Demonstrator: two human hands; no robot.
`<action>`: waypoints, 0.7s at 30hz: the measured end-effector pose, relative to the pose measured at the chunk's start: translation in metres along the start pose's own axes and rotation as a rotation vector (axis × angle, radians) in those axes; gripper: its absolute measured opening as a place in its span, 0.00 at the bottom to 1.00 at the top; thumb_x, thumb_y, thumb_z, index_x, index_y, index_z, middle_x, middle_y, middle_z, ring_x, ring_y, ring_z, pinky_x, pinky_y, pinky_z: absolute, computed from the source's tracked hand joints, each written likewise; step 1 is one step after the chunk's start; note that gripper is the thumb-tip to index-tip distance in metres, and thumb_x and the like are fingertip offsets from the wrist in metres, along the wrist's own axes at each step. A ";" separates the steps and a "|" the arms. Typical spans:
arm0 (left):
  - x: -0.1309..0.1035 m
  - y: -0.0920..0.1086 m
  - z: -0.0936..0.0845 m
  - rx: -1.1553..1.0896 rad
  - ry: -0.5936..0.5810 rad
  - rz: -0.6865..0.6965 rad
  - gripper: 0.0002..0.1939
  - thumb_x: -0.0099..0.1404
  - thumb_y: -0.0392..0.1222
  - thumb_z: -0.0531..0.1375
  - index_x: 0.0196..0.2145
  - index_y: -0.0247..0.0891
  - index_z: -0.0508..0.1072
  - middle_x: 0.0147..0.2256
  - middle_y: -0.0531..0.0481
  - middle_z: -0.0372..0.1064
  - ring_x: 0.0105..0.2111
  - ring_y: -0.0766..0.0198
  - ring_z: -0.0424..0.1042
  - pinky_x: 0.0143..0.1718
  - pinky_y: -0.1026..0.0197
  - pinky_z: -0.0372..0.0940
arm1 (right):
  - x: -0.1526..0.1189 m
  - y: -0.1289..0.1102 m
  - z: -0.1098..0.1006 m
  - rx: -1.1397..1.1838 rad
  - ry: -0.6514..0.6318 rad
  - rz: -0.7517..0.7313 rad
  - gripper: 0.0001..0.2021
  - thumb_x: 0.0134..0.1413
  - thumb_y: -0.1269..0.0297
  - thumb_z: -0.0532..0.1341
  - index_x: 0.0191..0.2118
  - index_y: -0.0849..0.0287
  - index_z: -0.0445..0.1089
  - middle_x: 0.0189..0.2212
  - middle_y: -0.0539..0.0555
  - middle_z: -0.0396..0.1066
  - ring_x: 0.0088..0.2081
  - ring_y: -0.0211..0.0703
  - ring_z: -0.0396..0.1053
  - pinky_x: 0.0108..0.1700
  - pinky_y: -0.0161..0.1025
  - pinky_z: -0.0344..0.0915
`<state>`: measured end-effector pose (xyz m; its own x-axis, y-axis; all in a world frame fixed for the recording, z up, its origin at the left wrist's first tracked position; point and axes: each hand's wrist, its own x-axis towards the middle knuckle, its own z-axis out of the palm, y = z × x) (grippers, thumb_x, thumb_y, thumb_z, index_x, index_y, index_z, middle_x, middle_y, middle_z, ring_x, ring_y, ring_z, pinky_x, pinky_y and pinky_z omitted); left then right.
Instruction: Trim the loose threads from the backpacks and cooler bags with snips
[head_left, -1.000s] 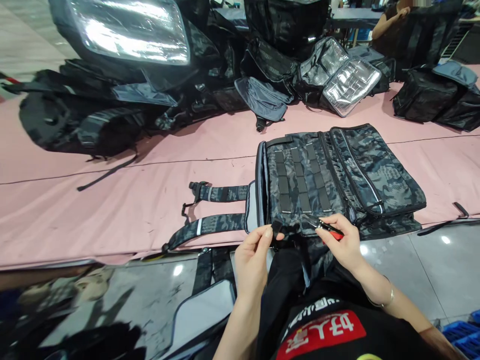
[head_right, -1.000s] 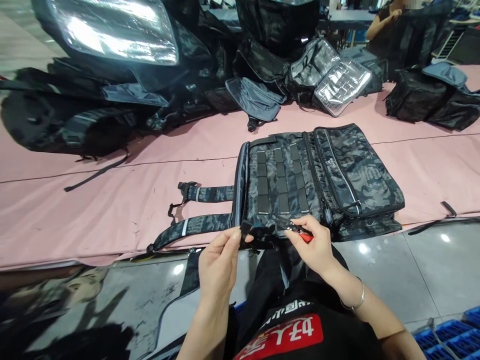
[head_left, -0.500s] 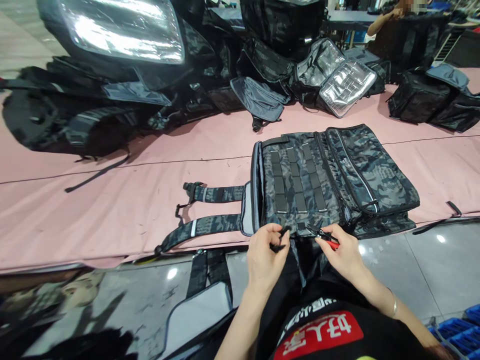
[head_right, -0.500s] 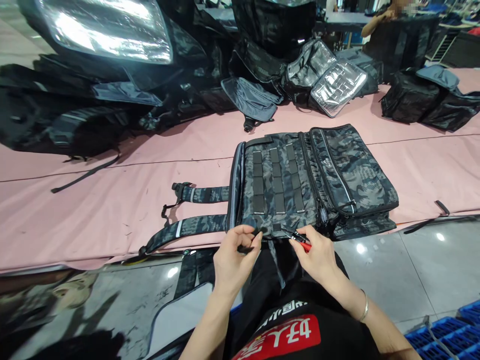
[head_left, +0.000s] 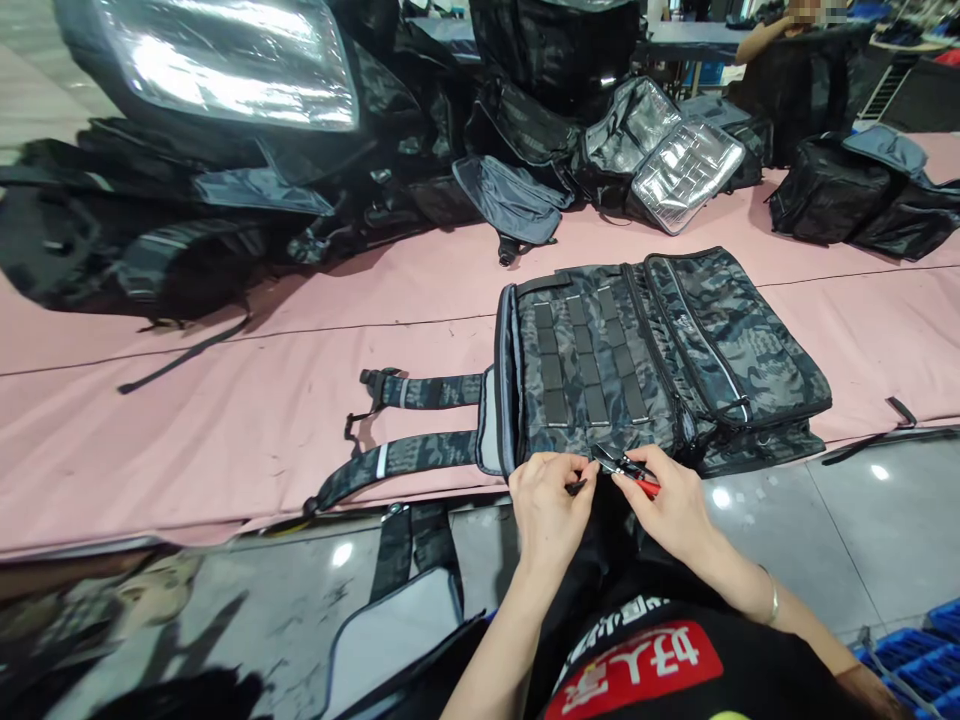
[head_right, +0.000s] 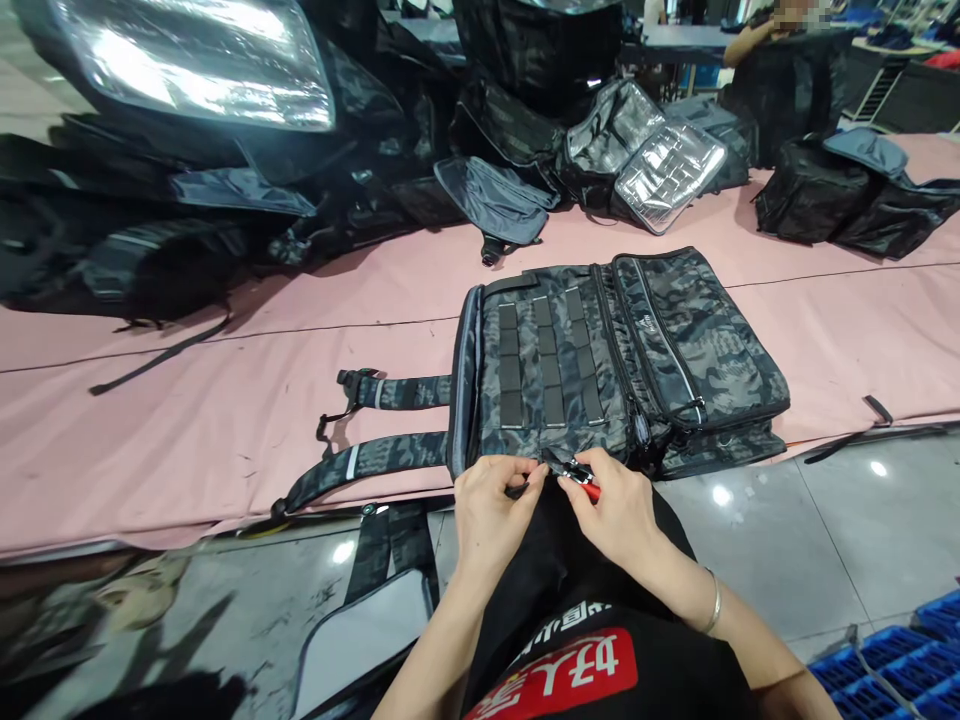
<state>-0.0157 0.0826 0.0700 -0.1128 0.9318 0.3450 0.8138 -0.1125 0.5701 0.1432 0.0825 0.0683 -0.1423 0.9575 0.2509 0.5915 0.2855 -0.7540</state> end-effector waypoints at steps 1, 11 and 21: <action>-0.001 0.000 0.001 0.004 0.010 0.012 0.09 0.59 0.43 0.58 0.23 0.40 0.70 0.22 0.53 0.68 0.28 0.62 0.66 0.36 0.56 0.54 | 0.001 -0.001 0.000 -0.019 -0.001 -0.011 0.09 0.57 0.59 0.56 0.39 0.57 0.65 0.32 0.52 0.73 0.31 0.41 0.71 0.34 0.34 0.66; -0.001 0.003 0.003 0.018 0.079 0.102 0.08 0.59 0.40 0.58 0.22 0.39 0.68 0.21 0.54 0.67 0.27 0.62 0.66 0.36 0.56 0.52 | -0.003 -0.007 -0.002 -0.079 0.028 -0.062 0.09 0.59 0.60 0.54 0.40 0.58 0.66 0.32 0.53 0.72 0.32 0.42 0.71 0.34 0.34 0.65; -0.004 0.002 0.007 0.030 0.121 0.134 0.06 0.61 0.41 0.57 0.27 0.38 0.70 0.18 0.56 0.61 0.28 0.63 0.66 0.36 0.57 0.52 | 0.030 0.000 -0.013 -0.313 0.041 -0.260 0.08 0.59 0.65 0.56 0.42 0.55 0.70 0.35 0.54 0.68 0.36 0.43 0.66 0.40 0.38 0.62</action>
<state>-0.0100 0.0813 0.0642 -0.0685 0.8606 0.5046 0.8428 -0.2207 0.4909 0.1492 0.1107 0.0839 -0.2908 0.8506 0.4380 0.7536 0.4857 -0.4429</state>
